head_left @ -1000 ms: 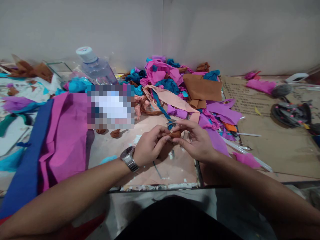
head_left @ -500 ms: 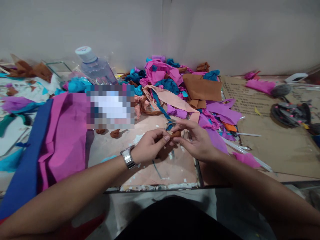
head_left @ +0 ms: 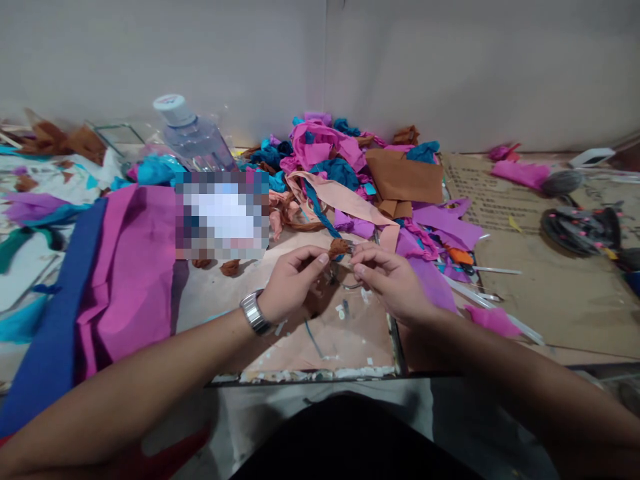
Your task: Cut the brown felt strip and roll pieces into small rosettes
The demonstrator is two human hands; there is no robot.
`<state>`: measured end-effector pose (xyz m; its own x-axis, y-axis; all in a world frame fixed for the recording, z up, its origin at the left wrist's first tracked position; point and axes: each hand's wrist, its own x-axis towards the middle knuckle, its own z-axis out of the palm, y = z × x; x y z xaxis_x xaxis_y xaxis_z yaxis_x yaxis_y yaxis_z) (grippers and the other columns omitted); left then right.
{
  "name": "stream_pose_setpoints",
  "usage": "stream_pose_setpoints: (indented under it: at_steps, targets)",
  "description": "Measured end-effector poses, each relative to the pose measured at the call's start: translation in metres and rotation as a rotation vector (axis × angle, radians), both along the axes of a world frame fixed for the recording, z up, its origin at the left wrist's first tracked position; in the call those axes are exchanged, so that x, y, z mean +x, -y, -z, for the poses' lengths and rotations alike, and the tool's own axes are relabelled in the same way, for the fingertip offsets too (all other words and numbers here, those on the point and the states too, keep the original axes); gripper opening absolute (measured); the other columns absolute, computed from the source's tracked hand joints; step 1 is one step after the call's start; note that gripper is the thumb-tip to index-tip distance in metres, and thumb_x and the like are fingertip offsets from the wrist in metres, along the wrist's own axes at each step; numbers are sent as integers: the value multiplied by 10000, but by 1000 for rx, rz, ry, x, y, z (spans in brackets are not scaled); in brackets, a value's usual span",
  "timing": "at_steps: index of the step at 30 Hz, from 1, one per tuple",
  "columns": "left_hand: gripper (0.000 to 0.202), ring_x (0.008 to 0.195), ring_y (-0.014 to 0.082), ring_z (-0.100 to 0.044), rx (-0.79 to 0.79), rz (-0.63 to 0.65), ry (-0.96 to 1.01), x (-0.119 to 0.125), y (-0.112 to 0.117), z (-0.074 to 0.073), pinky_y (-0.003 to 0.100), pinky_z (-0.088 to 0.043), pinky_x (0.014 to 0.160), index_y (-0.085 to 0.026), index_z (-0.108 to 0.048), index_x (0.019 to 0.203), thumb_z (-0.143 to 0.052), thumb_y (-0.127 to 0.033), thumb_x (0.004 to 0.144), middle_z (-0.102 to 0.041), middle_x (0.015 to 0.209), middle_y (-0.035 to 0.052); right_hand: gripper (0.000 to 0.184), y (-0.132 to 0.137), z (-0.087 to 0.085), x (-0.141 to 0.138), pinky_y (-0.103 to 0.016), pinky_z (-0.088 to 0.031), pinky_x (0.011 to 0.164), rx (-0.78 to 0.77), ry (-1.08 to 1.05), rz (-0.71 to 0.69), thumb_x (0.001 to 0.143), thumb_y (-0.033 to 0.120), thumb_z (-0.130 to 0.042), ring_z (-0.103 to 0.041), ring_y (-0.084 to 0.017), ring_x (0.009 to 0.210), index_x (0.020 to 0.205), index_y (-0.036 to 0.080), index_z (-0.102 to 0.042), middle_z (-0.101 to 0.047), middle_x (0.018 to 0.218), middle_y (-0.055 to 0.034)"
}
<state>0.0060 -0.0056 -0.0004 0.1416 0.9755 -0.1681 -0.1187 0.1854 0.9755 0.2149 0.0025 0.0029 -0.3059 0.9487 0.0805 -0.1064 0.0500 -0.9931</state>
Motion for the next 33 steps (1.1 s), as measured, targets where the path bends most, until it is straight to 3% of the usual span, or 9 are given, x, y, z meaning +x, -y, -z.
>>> stream_pose_setpoints:
  at_steps: [2, 6, 10, 17, 24, 33]
  targets:
    - [414, 520, 104, -554, -21, -14, 5, -1, 0, 2, 235, -536, 477, -179, -714, 965, -775, -566, 834, -622, 688, -14, 106, -1, 1, 1, -264, -418, 667, -42, -10, -12, 904, 295, -752, -565, -115, 821, 993, 266, -802, -640, 1053, -24]
    - [406, 567, 97, -565, -20, -30, 5, -1, 0, 2, 210, -525, 499, -174, -732, 953, -789, -556, 825, -651, 729, -3, 182, 1, 0, 2, -267, -342, 622, -178, -83, -81, 915, 322, -741, -471, -90, 662, 1080, 274, -804, -599, 811, 11]
    - [428, 576, 85, -552, -5, -40, -29, 1, 1, -2, 178, -461, 498, -150, -750, 930, -824, -548, 791, -667, 720, 9, 210, 3, -2, -1, -271, -308, 601, -284, -130, -147, 863, 337, -803, -454, -89, 628, 1048, 238, -803, -591, 725, 23]
    - [403, 581, 88, -552, 29, -22, -32, 5, 6, -2, 193, -446, 544, -139, -768, 929, -819, -521, 810, -664, 675, 6, 263, 4, -4, -8, -260, -293, 592, -476, -238, -134, 749, 316, -896, -453, -76, 576, 951, 208, -767, -562, 647, 56]
    - [311, 652, 108, -613, 94, -1, -38, 6, 8, -2, 221, -494, 631, -146, -799, 905, -818, -447, 830, -735, 763, 36, 256, 5, -3, -11, -248, -283, 561, -494, -284, -96, 744, 332, -911, -444, -60, 550, 775, 180, -708, -597, 666, 48]
    - [207, 670, 117, -666, 161, -11, -33, 6, 9, -3, 231, -544, 662, -161, -801, 872, -830, -361, 828, -742, 761, 30, 244, 6, -2, -11, -237, -297, 560, -482, -272, -92, 756, 317, -906, -451, -53, 565, 805, 174, -715, -592, 692, 47]
